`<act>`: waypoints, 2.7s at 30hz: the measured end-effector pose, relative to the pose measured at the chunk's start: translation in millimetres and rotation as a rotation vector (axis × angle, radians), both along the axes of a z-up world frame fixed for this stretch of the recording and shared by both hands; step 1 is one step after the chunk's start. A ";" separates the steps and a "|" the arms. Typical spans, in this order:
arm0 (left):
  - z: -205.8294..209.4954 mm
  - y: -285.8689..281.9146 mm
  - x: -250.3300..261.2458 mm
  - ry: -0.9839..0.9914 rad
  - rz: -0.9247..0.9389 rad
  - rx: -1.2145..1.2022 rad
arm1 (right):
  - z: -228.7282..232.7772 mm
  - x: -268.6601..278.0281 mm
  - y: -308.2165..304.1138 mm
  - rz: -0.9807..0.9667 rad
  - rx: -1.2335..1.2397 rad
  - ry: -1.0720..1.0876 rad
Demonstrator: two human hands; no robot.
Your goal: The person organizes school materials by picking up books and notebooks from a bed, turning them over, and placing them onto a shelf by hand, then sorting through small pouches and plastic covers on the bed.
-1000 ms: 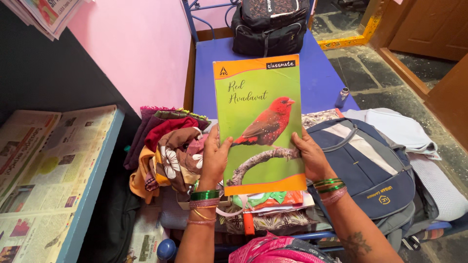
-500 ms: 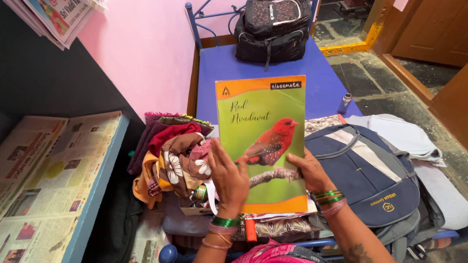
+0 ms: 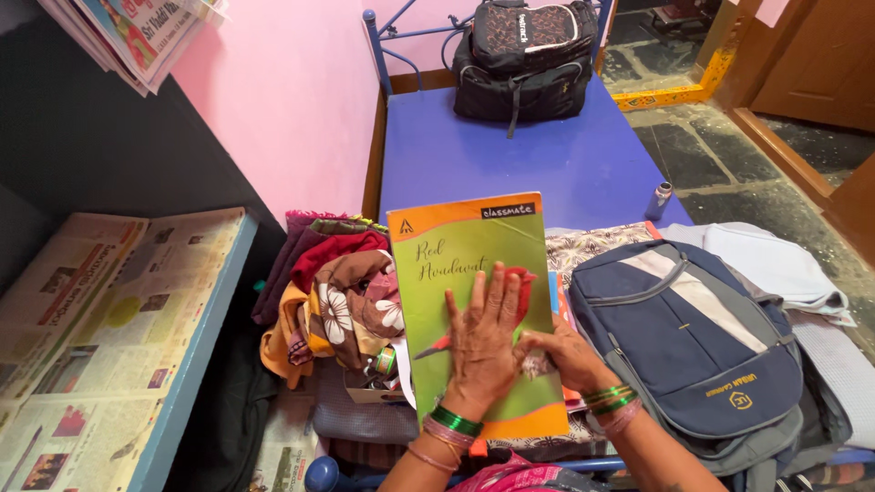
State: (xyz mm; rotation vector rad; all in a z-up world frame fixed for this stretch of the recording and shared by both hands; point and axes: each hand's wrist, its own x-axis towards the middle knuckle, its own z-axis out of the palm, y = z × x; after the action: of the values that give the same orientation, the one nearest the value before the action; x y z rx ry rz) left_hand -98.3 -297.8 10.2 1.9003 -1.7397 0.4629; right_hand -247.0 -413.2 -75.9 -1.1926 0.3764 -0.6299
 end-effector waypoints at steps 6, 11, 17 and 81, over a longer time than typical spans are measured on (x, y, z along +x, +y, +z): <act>18.7 -15.1 53.7 -0.035 0.230 -0.139 | 19.9 1.0 15.4 0.144 0.242 -0.066; 34.0 -26.2 82.6 0.024 0.392 -0.257 | 30.7 4.8 24.4 0.108 0.146 0.043; 25.7 -24.3 -0.6 0.092 -0.004 -0.180 | -9.0 11.8 11.4 0.083 -0.148 0.126; -27.7 28.1 31.0 2.262 -0.920 -0.022 | 122.1 61.3 -30.8 -0.553 -1.274 0.292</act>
State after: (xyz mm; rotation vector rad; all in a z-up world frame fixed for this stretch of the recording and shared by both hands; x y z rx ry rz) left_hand -67.3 -269.6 -17.5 0.3533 -0.5352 -1.4130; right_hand -185.7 -444.0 46.2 -2.4490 0.5807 -1.2605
